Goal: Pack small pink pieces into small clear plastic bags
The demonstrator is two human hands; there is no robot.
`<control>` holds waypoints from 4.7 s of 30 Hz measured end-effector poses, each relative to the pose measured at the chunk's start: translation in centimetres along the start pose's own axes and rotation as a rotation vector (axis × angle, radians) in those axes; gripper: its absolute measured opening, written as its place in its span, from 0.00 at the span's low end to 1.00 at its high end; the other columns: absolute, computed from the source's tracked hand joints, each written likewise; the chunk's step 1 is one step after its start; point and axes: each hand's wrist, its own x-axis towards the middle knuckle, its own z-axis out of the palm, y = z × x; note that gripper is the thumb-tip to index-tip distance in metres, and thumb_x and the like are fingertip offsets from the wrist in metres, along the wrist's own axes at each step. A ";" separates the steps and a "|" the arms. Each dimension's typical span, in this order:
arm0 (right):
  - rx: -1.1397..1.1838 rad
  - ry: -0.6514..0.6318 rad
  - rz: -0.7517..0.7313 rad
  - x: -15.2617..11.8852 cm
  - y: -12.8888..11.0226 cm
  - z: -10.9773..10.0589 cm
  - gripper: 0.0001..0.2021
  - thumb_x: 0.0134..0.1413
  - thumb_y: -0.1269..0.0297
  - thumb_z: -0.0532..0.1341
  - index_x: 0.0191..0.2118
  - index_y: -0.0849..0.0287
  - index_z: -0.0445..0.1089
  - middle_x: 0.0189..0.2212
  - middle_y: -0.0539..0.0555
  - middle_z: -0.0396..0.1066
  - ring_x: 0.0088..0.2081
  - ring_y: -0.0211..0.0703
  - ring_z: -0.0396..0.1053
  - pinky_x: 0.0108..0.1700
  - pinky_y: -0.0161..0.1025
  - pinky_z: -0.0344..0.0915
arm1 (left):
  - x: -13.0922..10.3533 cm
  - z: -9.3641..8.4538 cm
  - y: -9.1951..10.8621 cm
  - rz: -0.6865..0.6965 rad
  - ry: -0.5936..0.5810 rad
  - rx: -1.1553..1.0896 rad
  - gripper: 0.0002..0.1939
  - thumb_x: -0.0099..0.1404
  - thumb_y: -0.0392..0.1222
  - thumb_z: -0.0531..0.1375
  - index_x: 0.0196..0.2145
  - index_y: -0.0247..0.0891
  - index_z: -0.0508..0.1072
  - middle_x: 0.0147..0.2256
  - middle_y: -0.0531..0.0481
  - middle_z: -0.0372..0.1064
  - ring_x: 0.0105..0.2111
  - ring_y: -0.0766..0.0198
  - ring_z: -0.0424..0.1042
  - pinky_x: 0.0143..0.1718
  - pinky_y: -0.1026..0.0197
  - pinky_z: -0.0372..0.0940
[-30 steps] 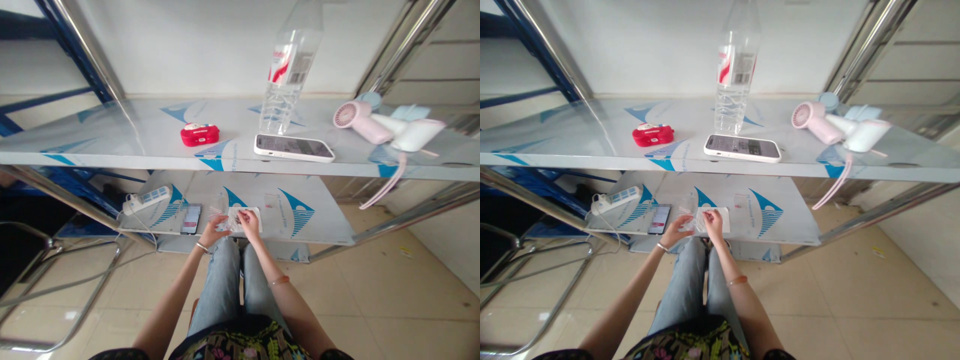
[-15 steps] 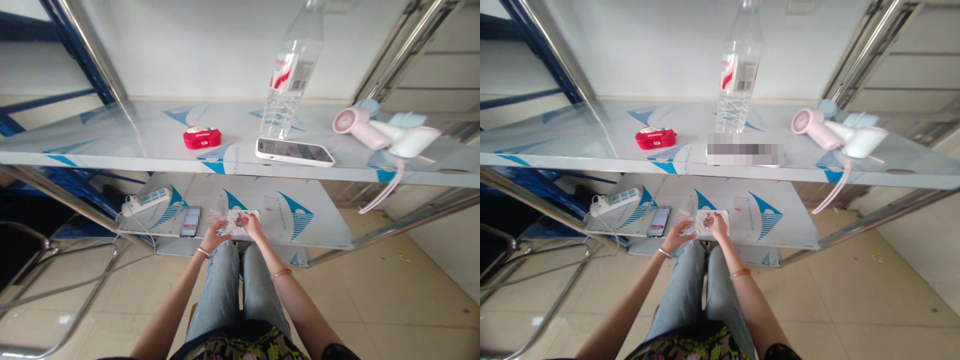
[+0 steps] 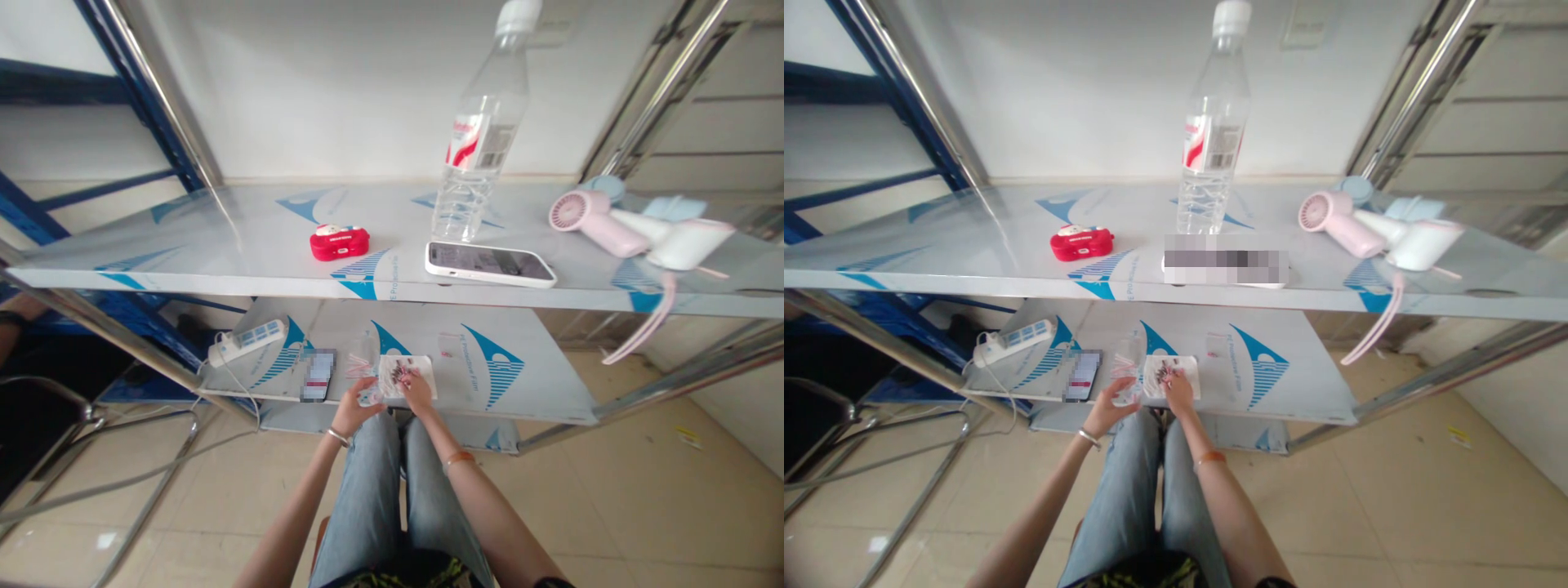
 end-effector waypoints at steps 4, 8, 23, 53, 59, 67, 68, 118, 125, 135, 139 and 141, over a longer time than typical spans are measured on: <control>0.133 0.169 -0.021 -1.3 -3.1 -2.3 0.11 0.55 0.62 0.58 0.35 0.63 0.73 0.33 0.58 0.72 0.35 0.46 0.70 0.41 0.42 0.67 | -0.1 0.6 0.3 0.069 0.065 0.036 0.26 0.49 0.41 0.68 0.47 0.38 0.71 0.47 0.43 0.73 0.49 0.54 0.71 0.52 0.51 0.63; 0.288 0.274 -0.144 -3.7 -7.8 -5.4 0.12 0.56 0.55 0.59 0.34 0.59 0.73 0.32 0.56 0.72 0.33 0.45 0.69 0.39 0.41 0.67 | -0.3 1.5 1.3 0.102 0.082 0.041 0.25 0.50 0.41 0.67 0.47 0.38 0.70 0.47 0.43 0.73 0.49 0.53 0.71 0.53 0.51 0.63; 0.532 0.066 -0.103 -9.0 -11.4 -9.2 0.26 0.49 0.55 0.66 0.54 0.54 0.66 0.50 0.58 0.69 0.50 0.50 0.68 0.51 0.48 0.66 | -0.8 1.3 5.1 0.079 0.131 -0.013 0.18 0.50 0.45 0.68 0.37 0.38 0.71 0.37 0.46 0.75 0.40 0.57 0.74 0.44 0.57 0.67; 1.029 0.119 0.170 -10.8 -14.3 -13.2 0.20 0.44 0.46 0.67 0.33 0.59 0.73 0.34 0.56 0.77 0.31 0.46 0.75 0.27 0.36 0.67 | -3.7 -0.8 12.4 0.052 -0.003 -0.461 0.20 0.57 0.56 0.63 0.34 0.35 0.69 0.27 0.47 0.76 0.25 0.62 0.75 0.29 0.62 0.68; 1.069 0.211 0.171 -11.5 -15.8 -14.1 0.20 0.43 0.46 0.67 0.33 0.59 0.71 0.32 0.54 0.76 0.29 0.45 0.74 0.26 0.35 0.66 | -3.9 -0.5 13.3 0.062 0.087 -0.431 0.18 0.55 0.54 0.65 0.29 0.34 0.71 0.27 0.46 0.75 0.26 0.63 0.74 0.31 0.63 0.67; 1.052 0.357 0.194 -11.4 -16.0 -14.6 0.21 0.42 0.46 0.67 0.34 0.60 0.71 0.31 0.55 0.75 0.31 0.45 0.72 0.27 0.35 0.63 | -4.1 -0.2 14.6 0.160 0.184 -0.252 0.15 0.57 0.51 0.63 0.28 0.35 0.75 0.27 0.49 0.74 0.29 0.65 0.71 0.35 0.64 0.64; 1.038 0.373 0.187 -11.3 -15.9 -14.7 0.21 0.42 0.47 0.67 0.34 0.61 0.71 0.31 0.55 0.75 0.32 0.45 0.72 0.28 0.35 0.63 | -4.1 -0.2 14.7 0.162 0.193 -0.250 0.15 0.57 0.52 0.63 0.28 0.35 0.75 0.27 0.49 0.74 0.29 0.65 0.71 0.35 0.64 0.64; 0.232 -0.306 -0.434 -11.1 -18.0 -23.5 0.06 0.53 0.65 0.60 0.29 0.58 0.74 0.24 0.49 0.72 0.26 0.38 0.66 0.31 0.34 0.59 | -4.7 -2.3 19.8 0.430 -0.226 0.197 0.08 0.63 0.40 0.56 0.30 0.39 0.74 0.29 0.51 0.74 0.30 0.65 0.71 0.34 0.64 0.63; 0.085 -0.317 -0.385 -12.8 -17.3 -22.2 0.06 0.48 0.72 0.61 0.25 0.57 0.74 0.19 0.48 0.71 0.21 0.36 0.63 0.24 0.33 0.50 | -6.5 -1.9 19.0 0.516 -0.195 0.606 0.07 0.63 0.40 0.58 0.28 0.39 0.73 0.25 0.49 0.72 0.30 0.61 0.71 0.47 0.54 0.59; 0.060 -0.359 -0.411 -15.9 -15.7 -21.0 0.14 0.61 0.62 0.55 0.26 0.55 0.74 0.20 0.51 0.71 0.22 0.38 0.64 0.26 0.36 0.51 | -9.0 -2.0 17.5 0.402 -0.116 0.619 0.10 0.60 0.49 0.62 0.25 0.43 0.74 0.23 0.54 0.73 0.27 0.63 0.71 0.56 0.48 0.52; -0.060 -0.376 -0.390 -17.0 -14.6 -20.3 0.15 0.62 0.60 0.54 0.27 0.55 0.73 0.20 0.52 0.71 0.21 0.39 0.65 0.26 0.36 0.51 | -9.2 -1.5 16.7 0.276 -0.131 0.521 0.14 0.58 0.53 0.63 0.21 0.43 0.74 0.22 0.54 0.74 0.26 0.63 0.72 0.58 0.47 0.50; -0.116 -0.382 -0.401 -17.6 -14.2 -20.0 0.14 0.61 0.62 0.55 0.27 0.56 0.73 0.20 0.52 0.71 0.21 0.39 0.65 0.26 0.36 0.49 | -9.5 -1.3 16.3 0.214 -0.158 0.503 0.14 0.56 0.54 0.64 0.20 0.43 0.75 0.22 0.54 0.75 0.27 0.62 0.73 0.59 0.46 0.49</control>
